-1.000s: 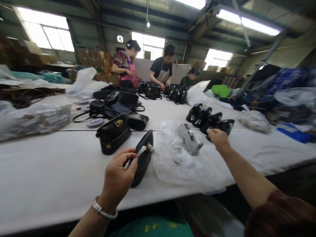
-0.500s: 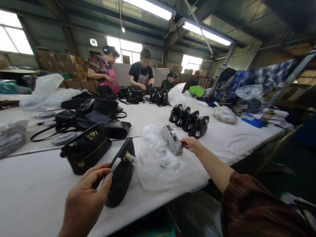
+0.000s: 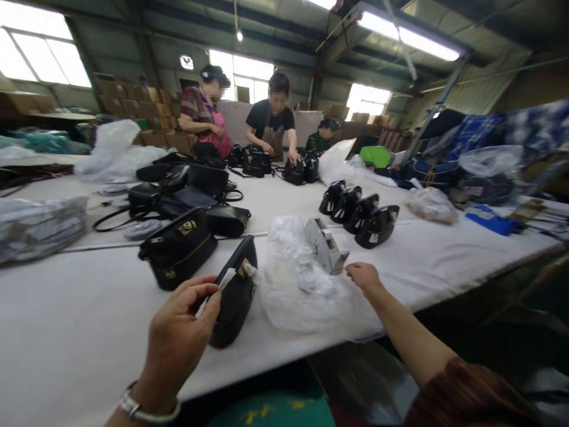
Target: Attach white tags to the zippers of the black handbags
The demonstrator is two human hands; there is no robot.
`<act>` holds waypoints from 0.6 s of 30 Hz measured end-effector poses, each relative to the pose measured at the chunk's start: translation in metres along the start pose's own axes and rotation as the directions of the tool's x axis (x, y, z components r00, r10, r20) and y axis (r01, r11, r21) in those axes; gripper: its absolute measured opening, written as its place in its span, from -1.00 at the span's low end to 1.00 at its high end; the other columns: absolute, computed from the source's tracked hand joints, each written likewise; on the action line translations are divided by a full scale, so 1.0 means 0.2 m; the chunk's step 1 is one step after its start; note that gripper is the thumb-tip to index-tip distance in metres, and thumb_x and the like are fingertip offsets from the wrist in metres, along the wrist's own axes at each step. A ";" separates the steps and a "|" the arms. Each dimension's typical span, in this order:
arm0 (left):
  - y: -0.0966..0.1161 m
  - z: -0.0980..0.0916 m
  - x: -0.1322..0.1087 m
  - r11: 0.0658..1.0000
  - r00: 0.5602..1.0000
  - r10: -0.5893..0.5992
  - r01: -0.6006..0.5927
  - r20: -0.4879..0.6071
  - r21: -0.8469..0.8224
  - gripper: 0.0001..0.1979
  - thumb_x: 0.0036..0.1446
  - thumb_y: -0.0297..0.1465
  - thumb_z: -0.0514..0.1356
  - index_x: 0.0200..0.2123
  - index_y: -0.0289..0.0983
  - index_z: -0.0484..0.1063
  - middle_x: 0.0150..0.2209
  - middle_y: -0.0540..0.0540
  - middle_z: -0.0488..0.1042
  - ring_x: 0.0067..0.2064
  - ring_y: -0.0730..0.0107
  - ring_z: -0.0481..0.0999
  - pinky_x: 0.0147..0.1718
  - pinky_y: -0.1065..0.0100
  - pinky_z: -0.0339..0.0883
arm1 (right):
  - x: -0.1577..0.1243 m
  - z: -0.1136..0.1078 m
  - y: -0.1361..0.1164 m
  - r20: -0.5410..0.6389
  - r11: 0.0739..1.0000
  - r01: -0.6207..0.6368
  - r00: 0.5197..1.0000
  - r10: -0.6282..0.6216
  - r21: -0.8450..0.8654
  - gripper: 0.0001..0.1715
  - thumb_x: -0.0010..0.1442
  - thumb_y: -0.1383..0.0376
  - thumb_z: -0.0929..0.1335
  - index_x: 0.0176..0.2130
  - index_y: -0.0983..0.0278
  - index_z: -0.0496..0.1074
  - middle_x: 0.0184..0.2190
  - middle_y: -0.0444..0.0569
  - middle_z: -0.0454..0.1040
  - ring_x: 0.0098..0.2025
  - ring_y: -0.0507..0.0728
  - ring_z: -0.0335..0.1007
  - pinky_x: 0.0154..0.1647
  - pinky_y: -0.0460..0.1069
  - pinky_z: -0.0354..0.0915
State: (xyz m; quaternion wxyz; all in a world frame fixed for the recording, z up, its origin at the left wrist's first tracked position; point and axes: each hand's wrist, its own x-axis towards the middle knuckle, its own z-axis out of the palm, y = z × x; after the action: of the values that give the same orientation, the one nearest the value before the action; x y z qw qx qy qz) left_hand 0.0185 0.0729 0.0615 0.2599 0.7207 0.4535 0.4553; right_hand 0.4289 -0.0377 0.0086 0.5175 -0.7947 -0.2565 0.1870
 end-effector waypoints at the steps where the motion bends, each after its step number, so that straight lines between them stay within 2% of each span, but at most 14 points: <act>1: 0.01 0.00 0.00 1.000 1.000 0.008 -0.008 -0.006 -0.025 -0.83 0.10 -0.23 0.27 -0.34 -0.21 0.57 -0.10 -0.09 0.57 -0.18 0.31 0.58 -0.21 0.36 0.51 | -0.01 0.00 -0.01 0.010 1.000 0.011 1.000 -0.010 -0.029 -0.80 -0.13 0.30 0.43 -0.70 0.28 0.45 -0.74 -0.03 0.40 -0.66 0.05 0.23 -0.62 -0.04 0.09; 3: 0.03 0.00 -0.01 0.998 1.000 0.014 -0.014 0.001 -0.065 -0.87 0.12 -0.30 0.26 -0.35 -0.23 0.56 -0.12 -0.12 0.57 -0.17 0.29 0.59 -0.20 0.33 0.51 | -0.05 0.01 -0.04 0.055 0.996 0.057 0.997 -0.054 -0.062 -0.81 -0.15 0.27 0.46 -0.69 0.28 0.49 -0.74 -0.06 0.39 -0.63 0.07 0.24 -0.59 -0.04 0.13; 4: 0.03 0.00 -0.01 0.996 1.000 0.020 -0.020 0.007 -0.082 -0.88 0.12 -0.33 0.25 -0.35 -0.24 0.56 -0.13 -0.14 0.57 -0.16 0.28 0.58 -0.18 0.32 0.51 | -0.08 0.04 -0.08 0.080 0.983 0.162 0.985 -0.155 -0.086 -0.82 -0.11 0.20 0.48 -0.57 0.27 0.57 -0.66 -0.05 0.46 -0.57 0.09 0.30 -0.55 -0.04 0.19; 6: 0.05 0.01 -0.01 0.994 1.000 0.020 -0.021 -0.012 -0.105 -0.91 0.12 -0.39 0.25 -0.36 -0.25 0.56 -0.14 -0.15 0.57 -0.15 0.27 0.58 -0.16 0.29 0.51 | -0.20 0.12 -0.18 0.256 0.948 0.317 0.919 -0.299 -0.033 -0.71 -0.03 0.09 0.48 -0.38 0.26 0.63 -0.52 -0.03 0.54 -0.49 0.12 0.39 -0.46 -0.04 0.29; 8: 0.06 0.02 -0.01 0.993 0.999 0.017 -0.021 -0.032 -0.118 -0.92 0.11 -0.44 0.24 -0.38 -0.25 0.56 -0.15 -0.16 0.57 -0.15 0.27 0.59 -0.16 0.28 0.51 | -0.37 0.25 -0.33 0.398 0.889 0.447 0.801 -0.447 0.099 -0.72 0.08 0.09 0.46 -0.35 0.24 0.61 -0.50 -0.04 0.54 -0.47 0.11 0.40 -0.44 -0.04 0.32; 10: 0.07 0.03 -0.02 0.991 0.999 0.018 -0.024 -0.047 -0.129 -0.92 0.10 -0.46 0.24 -0.39 -0.26 0.55 -0.16 -0.16 0.57 -0.16 0.27 0.59 -0.16 0.27 0.51 | -0.56 0.40 -0.49 0.497 0.793 0.564 0.632 -0.594 0.231 -0.79 0.17 0.15 0.43 -0.38 0.23 0.60 -0.48 -0.06 0.54 -0.42 0.09 0.42 -0.38 -0.05 0.33; 11: 0.08 0.03 -0.02 0.991 0.998 0.022 -0.029 -0.055 -0.133 -0.92 0.10 -0.47 0.24 -0.39 -0.26 0.55 -0.17 -0.16 0.57 -0.17 0.27 0.59 -0.16 0.27 0.51 | -0.64 0.48 -0.56 0.514 0.752 0.597 0.569 -0.642 0.279 -0.80 0.20 0.19 0.41 -0.38 0.23 0.59 -0.49 -0.08 0.53 -0.42 0.08 0.42 -0.36 -0.06 0.33; 12: 0.08 0.03 -0.03 0.990 0.998 0.026 -0.034 -0.062 -0.137 -0.93 0.09 -0.48 0.24 -0.40 -0.26 0.55 -0.17 -0.16 0.57 -0.17 0.27 0.59 -0.16 0.27 0.51 | -0.70 0.55 -0.61 0.516 0.723 0.613 0.528 -0.674 0.318 -0.82 0.22 0.22 0.40 -0.37 0.23 0.58 -0.48 -0.09 0.54 -0.42 0.07 0.43 -0.35 -0.07 0.32; 14: 0.08 0.04 -0.03 0.989 0.996 0.033 -0.043 -0.079 -0.138 -0.94 0.08 -0.49 0.25 -0.40 -0.26 0.54 -0.17 -0.16 0.57 -0.17 0.28 0.58 -0.15 0.26 0.50 | -0.78 0.68 -0.69 0.497 0.702 0.624 0.514 -0.699 0.343 -0.84 0.22 0.27 0.40 -0.38 0.24 0.58 -0.47 -0.10 0.54 -0.42 0.06 0.43 -0.35 -0.07 0.31; 18: 0.08 0.05 -0.04 0.991 0.992 0.042 -0.057 -0.119 -0.123 -0.94 0.06 -0.51 0.26 -0.39 -0.26 0.54 -0.17 -0.15 0.57 -0.15 0.28 0.58 -0.12 0.25 0.49 | -0.79 0.81 -0.70 0.494 0.742 0.568 0.560 -0.665 0.356 -0.85 0.20 0.28 0.40 -0.38 0.25 0.58 -0.44 -0.09 0.58 -0.39 0.08 0.46 -0.34 -0.07 0.32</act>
State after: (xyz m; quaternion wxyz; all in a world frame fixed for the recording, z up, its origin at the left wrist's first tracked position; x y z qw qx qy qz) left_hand 0.0325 0.0592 0.0658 0.2669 0.6863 0.4202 0.5303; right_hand 0.1809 0.0314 0.0787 0.5026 -0.5106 -0.6510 0.2510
